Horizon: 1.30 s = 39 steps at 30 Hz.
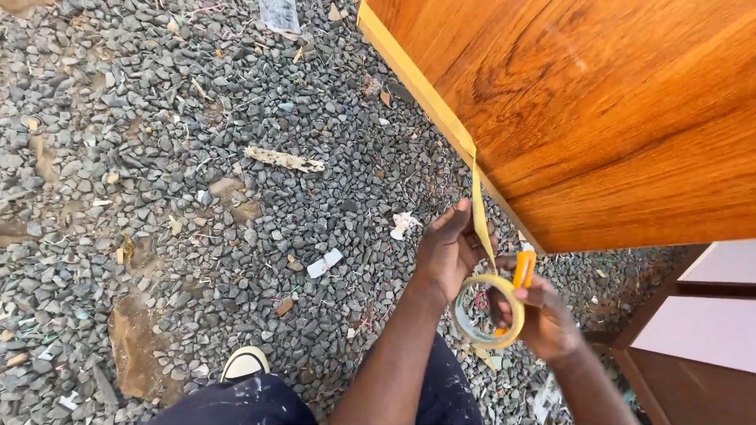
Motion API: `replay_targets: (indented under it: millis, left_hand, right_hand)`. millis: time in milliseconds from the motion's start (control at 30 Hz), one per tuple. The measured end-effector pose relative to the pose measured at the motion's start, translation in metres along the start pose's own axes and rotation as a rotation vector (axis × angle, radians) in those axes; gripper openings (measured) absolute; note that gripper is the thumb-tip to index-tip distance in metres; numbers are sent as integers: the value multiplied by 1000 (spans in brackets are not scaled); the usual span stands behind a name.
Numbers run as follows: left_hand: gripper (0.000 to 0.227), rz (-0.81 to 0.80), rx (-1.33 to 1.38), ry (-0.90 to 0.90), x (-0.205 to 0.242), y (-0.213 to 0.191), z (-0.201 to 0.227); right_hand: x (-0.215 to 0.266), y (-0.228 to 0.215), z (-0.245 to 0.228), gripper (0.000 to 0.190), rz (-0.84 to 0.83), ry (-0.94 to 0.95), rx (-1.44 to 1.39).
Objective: Applying masking tape to the edges of a wooden cabinet and trimming it with a utility knife.
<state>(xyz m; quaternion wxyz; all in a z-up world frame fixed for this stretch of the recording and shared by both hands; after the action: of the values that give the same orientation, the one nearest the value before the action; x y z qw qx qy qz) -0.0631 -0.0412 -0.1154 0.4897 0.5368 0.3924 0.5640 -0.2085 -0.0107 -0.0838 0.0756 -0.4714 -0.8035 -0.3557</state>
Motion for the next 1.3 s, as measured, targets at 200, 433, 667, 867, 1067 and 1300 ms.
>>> replay_targets:
  millis: [200, 433, 667, 867, 1067, 1300]
  left_hand:
    - [44, 232, 72, 95, -10, -4, -14]
    - [30, 193, 32, 147, -12, 25, -22]
    - [31, 155, 142, 68, -34, 24, -45]
    - [37, 111, 195, 52, -37, 24, -45]
    - [27, 124, 200, 64, -39, 25, -47]
    - [25, 115, 195, 61, -40, 26, -49]
  right_hand:
    - [51, 94, -88, 46, 963, 707, 1716]
    - [9, 174, -152, 59, 298, -206, 2466]
    - [-51, 196, -178, 41, 371, -242, 2643]
    - [-65, 195, -184, 37, 270, -529, 3216]
    - [-91, 210, -157, 30, 46, -555, 3406]
    - [-102, 225, -133, 30, 134, -363, 3436]
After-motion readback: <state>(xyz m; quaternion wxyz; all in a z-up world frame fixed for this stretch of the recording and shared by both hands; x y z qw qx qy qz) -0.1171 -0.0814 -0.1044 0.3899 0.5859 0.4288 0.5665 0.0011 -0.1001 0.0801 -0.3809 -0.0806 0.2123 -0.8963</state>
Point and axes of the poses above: each hand's wrist, its own x-axis away from the middle knuckle, its own y-axis out of the palm, z = x × y, the point moved 5 cm from there along -x, towards the middle knuckle, and after that the axes turned 8 degrees about y, right-handed, at the moved point
